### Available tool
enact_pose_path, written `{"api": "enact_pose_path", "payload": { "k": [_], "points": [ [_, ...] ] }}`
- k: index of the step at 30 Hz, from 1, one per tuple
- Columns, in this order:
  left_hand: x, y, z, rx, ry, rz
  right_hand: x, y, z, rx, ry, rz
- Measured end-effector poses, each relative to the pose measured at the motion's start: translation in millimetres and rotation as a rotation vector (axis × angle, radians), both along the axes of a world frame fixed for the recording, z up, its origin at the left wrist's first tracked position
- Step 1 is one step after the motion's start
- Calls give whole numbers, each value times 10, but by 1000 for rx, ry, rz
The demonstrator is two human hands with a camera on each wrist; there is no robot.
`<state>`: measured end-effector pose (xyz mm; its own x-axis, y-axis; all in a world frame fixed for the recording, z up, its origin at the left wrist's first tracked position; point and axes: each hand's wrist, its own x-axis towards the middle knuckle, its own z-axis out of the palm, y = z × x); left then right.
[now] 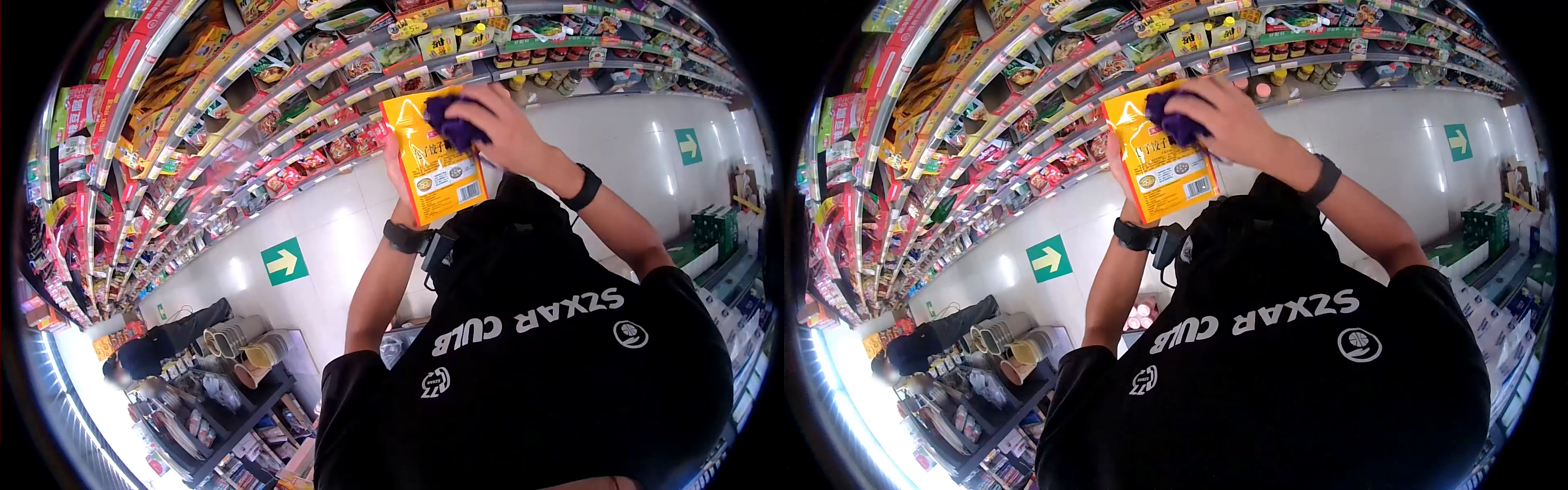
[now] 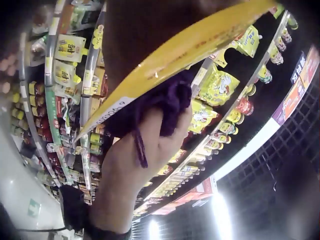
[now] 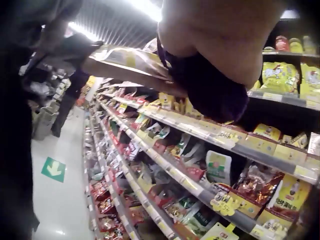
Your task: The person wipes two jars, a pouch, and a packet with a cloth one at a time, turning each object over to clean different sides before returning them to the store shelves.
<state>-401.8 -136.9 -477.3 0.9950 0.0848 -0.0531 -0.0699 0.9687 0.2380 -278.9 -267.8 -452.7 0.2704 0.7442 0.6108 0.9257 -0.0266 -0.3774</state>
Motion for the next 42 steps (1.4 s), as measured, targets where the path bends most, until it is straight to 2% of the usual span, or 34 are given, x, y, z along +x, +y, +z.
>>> {"api": "enact_pose_path", "payload": {
  "k": [2, 5, 6, 8, 10, 12, 13, 14, 15, 18, 19, 20, 25, 28, 29, 32, 37, 40, 41, 42],
  "points": [
    [37, -24, 62, 70, 26, 12, 31, 39, 23, 22, 116, -88],
    [113, -72, 157, 144, 73, 67, -68, 33, 69, 27, 167, -121],
    [152, -42, 56, -194, -141, -14, -100, 45, 12, 103, 148, -15],
    [204, -111, 191, 321, -29, 101, -234, -26, -50, 81, 100, 160],
    [271, -52, 151, 237, -17, 133, -238, -145, -152, 46, 96, 222],
    [277, -21, 175, 181, -49, 238, -102, -210, -336, -1, 154, 202],
    [280, -21, 270, 272, 22, 288, -23, -254, -408, -22, 197, 193],
    [282, 96, 98, 234, -7, 246, 67, -288, -471, -38, 237, 186],
    [308, 133, 120, 189, 0, 239, 139, -315, -517, 2, 274, 200],
    [435, 207, 86, 172, -44, 230, 328, -434, -412, 20, 429, 193],
    [458, 237, 44, 68, -70, 226, 416, -460, -361, 47, 440, 179],
    [532, 300, 1, 105, -101, 198, 519, -489, -316, 73, 451, 168],
    [849, 282, 119, 181, 81, 308, 1066, -699, -324, 78, 621, 49],
    [1212, 176, 231, 103, 42, 135, 1396, -871, -337, 118, 643, 17],
    [1316, 59, 275, 18, 109, 123, 1503, -926, -350, 132, 645, 14],
    [1663, -200, 328, 50, 15, 99, 1771, -1065, -349, 210, 672, 4],
    [2032, -388, 302, 46, 41, 94, 2181, -1356, -403, 279, 703, -82],
    [2084, -350, 225, -90, 70, 110, 2372, -1502, -383, 283, 710, -110],
    [2084, -161, 66, -21, 69, 6, 2428, -1536, -382, 291, 709, -114],
    [2137, -177, 170, 43, 76, 90, 2481, -1556, -395, 301, 709, -118]
  ]
}}
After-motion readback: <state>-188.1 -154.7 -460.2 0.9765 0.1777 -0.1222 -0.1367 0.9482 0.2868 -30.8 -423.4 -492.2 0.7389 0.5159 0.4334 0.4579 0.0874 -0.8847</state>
